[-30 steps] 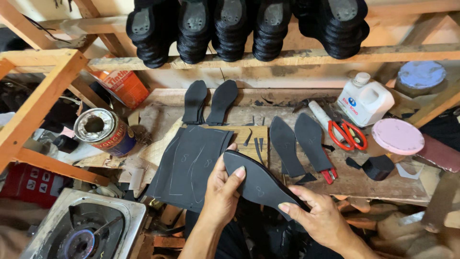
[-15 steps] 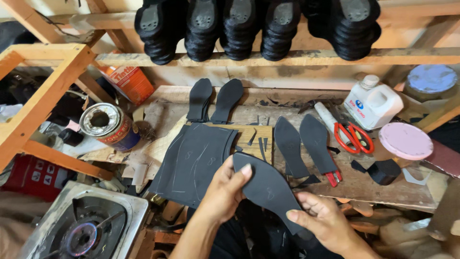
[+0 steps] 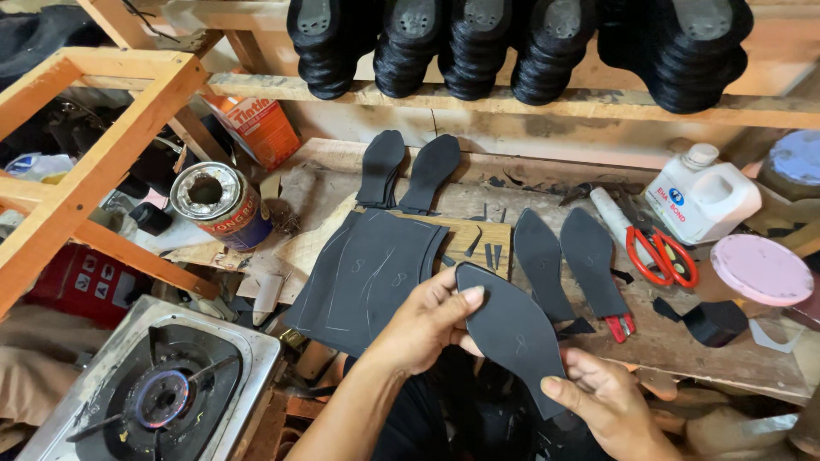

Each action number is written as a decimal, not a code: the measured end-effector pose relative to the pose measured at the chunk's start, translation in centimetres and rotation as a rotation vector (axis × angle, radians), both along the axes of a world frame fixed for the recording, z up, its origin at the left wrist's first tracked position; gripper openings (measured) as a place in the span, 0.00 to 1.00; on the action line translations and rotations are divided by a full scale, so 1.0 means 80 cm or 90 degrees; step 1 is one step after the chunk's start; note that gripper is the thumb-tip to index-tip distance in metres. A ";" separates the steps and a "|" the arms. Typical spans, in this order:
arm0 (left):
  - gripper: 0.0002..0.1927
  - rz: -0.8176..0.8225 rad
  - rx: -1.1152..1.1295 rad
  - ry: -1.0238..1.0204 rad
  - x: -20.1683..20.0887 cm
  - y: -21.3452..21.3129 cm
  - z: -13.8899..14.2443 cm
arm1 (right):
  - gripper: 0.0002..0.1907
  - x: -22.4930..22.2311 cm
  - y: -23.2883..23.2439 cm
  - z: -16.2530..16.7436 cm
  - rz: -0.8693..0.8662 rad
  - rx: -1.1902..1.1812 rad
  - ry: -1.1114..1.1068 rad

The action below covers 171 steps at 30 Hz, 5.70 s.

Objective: The person uses red-handled scissors to cut black rubber insoles along white chalk outlines. They repeatedly pick up sheets, cut out individual insole shapes, and place the finished pieces on the workbench.

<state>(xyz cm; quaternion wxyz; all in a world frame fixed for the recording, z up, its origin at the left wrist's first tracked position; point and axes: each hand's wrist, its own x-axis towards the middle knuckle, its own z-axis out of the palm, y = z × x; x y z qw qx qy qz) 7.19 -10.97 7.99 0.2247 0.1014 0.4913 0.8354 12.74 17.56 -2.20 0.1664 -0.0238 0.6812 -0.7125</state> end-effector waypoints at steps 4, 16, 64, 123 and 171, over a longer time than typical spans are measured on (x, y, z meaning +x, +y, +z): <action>0.15 0.039 -0.037 0.081 0.015 -0.002 -0.008 | 0.25 0.011 -0.008 -0.015 -0.076 0.103 0.133; 0.24 0.120 0.084 0.048 0.027 0.003 -0.019 | 0.23 0.016 -0.029 -0.012 -0.070 0.174 0.214; 0.12 0.092 -0.073 0.099 0.015 -0.026 -0.051 | 0.24 0.017 0.006 -0.001 -0.082 0.318 0.282; 0.12 0.123 0.044 -0.041 -0.021 -0.017 -0.050 | 0.25 0.004 -0.028 0.014 -0.080 0.137 0.055; 0.29 0.132 0.021 -0.052 0.003 0.054 -0.041 | 0.30 -0.009 -0.095 0.108 -0.248 0.484 0.470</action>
